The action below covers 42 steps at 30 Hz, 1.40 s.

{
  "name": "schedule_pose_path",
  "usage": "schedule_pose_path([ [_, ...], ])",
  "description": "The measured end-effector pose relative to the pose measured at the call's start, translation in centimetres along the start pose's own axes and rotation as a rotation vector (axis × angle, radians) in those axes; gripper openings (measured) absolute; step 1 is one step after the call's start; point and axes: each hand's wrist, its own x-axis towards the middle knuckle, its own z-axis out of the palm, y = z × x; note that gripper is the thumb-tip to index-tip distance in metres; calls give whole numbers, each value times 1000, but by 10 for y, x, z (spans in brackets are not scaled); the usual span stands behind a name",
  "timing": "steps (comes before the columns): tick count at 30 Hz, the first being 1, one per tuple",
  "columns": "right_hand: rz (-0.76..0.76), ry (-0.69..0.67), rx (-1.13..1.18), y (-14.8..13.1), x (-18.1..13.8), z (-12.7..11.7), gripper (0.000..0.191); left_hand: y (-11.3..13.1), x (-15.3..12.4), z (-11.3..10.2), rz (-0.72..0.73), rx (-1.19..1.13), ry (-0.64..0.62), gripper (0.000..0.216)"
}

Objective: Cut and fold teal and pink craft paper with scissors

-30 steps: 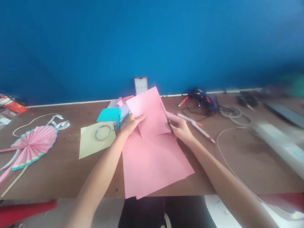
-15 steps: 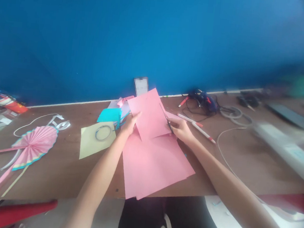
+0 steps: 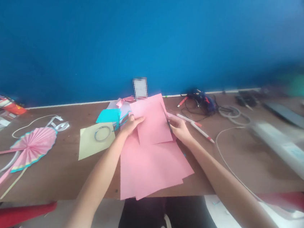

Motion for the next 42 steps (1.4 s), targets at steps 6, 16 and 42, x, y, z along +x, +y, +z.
schedule_pose_path([
  [6, 1, -18, 37, 2, 2, 1, 42, 7, -5, 0, -1, -3, -97, 40],
  [16, -3, 33, 58, 1, 2, 3, 40, 3, -4, 2, -9, -32, -119, 40],
  [42, -15, 30, 1, 1, 0, 0, 46, 5, -4, 2, 19, -50, -117, 41],
])
